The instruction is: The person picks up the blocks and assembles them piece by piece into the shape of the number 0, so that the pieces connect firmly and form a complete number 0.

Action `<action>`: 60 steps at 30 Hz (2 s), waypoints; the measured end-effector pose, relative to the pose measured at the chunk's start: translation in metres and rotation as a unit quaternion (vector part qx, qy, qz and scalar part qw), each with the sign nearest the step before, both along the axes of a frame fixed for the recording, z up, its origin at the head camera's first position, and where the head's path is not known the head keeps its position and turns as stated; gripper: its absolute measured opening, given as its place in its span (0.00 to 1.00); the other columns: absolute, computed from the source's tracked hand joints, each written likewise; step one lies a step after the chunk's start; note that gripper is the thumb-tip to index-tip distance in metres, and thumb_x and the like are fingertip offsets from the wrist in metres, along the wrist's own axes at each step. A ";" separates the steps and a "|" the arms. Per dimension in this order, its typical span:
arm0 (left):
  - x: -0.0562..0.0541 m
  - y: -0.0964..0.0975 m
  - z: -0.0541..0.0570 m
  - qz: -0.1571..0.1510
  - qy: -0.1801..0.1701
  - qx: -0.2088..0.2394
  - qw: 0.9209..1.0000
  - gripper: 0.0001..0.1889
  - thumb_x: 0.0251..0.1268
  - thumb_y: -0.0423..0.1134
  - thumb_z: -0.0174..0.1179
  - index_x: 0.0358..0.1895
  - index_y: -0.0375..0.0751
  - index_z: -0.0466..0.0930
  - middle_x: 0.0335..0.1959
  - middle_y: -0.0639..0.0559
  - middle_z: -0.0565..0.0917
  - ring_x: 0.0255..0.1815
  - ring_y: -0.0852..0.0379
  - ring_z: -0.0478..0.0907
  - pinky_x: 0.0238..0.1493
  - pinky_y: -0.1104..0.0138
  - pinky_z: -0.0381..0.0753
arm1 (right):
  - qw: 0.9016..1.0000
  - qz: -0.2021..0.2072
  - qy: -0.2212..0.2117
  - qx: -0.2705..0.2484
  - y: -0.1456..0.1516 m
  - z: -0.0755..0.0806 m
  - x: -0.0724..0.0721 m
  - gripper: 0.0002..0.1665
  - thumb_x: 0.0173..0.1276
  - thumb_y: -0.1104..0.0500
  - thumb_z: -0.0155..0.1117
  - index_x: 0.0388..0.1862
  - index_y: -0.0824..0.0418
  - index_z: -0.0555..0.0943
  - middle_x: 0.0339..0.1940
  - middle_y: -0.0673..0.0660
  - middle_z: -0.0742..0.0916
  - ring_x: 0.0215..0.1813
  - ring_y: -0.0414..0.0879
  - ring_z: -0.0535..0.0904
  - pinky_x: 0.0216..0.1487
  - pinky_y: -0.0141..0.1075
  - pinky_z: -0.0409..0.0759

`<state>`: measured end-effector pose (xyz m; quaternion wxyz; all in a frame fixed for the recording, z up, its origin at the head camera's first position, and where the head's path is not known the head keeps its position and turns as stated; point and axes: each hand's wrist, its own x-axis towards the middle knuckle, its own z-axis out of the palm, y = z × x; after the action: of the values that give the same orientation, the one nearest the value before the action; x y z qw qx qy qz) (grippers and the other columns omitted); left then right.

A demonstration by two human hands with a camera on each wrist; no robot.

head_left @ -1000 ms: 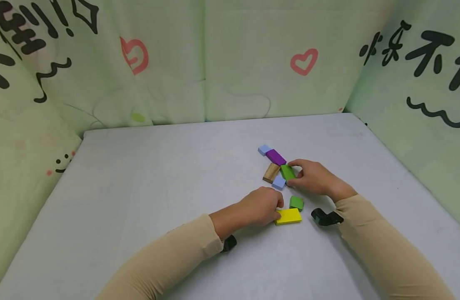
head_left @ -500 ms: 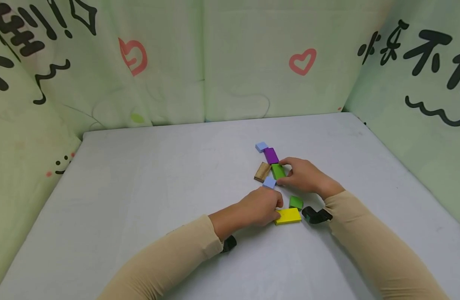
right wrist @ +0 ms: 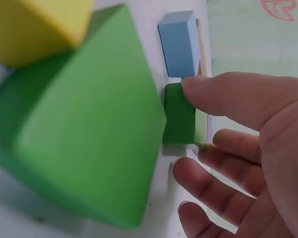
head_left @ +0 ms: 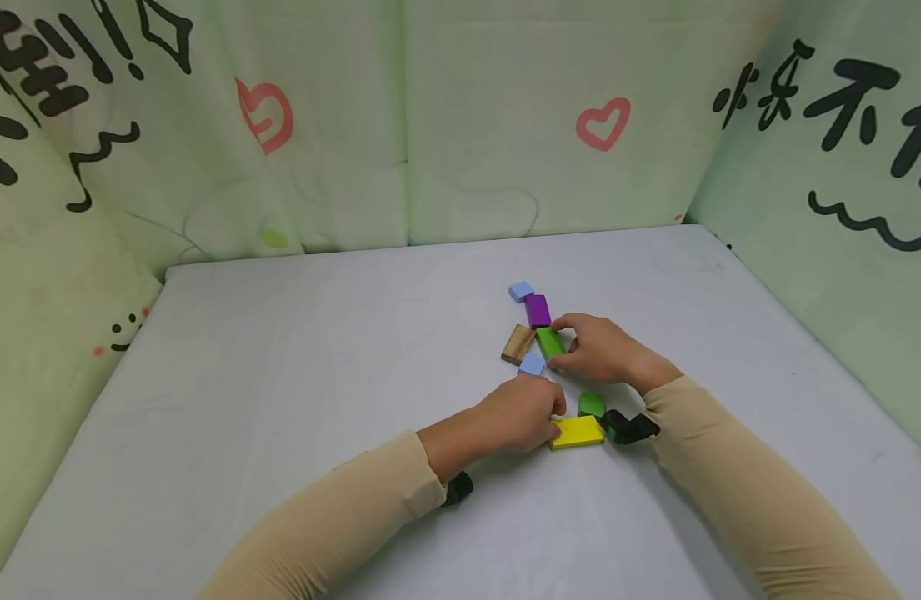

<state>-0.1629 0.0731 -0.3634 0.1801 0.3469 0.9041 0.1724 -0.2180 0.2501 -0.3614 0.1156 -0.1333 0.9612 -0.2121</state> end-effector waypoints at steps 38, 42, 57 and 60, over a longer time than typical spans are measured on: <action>0.000 0.000 0.000 0.008 -0.014 -0.003 1.000 0.14 0.67 0.40 0.67 0.53 0.43 0.84 0.39 0.58 0.83 0.33 0.63 0.74 0.41 0.77 0.77 | 0.998 -0.039 -0.028 -0.035 0.030 0.002 0.017 0.37 0.66 0.52 0.71 0.68 0.68 0.71 0.52 0.65 0.82 0.49 0.56 0.77 0.52 0.51 0.78; 0.001 0.000 0.001 0.006 -0.013 -0.003 1.000 0.14 0.67 0.40 0.67 0.53 0.43 0.84 0.39 0.58 0.83 0.34 0.64 0.75 0.41 0.77 0.77 | 0.998 -0.037 -0.026 -0.033 0.029 0.002 0.018 0.36 0.66 0.52 0.71 0.67 0.68 0.71 0.51 0.65 0.83 0.49 0.56 0.78 0.51 0.51 0.78; 0.002 0.000 0.002 0.011 -0.015 -0.010 1.000 0.14 0.67 0.41 0.67 0.54 0.43 0.84 0.40 0.58 0.83 0.35 0.64 0.74 0.42 0.76 0.77 | 0.999 -0.030 -0.028 -0.029 0.031 -0.001 0.022 0.37 0.66 0.51 0.72 0.68 0.68 0.71 0.50 0.64 0.83 0.48 0.55 0.78 0.51 0.49 0.78; 0.002 0.000 0.002 0.010 -0.014 -0.009 1.000 0.14 0.67 0.41 0.67 0.54 0.43 0.84 0.40 0.58 0.83 0.35 0.64 0.74 0.42 0.76 0.77 | 0.999 -0.027 -0.027 -0.029 0.031 0.000 0.023 0.38 0.66 0.52 0.72 0.68 0.69 0.70 0.50 0.64 0.83 0.47 0.54 0.78 0.50 0.49 0.79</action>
<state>-0.1609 0.0731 -0.3616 0.1943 0.3334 0.9065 0.1712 -0.1947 0.2808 -0.3618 0.1315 -0.1049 0.9543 -0.2469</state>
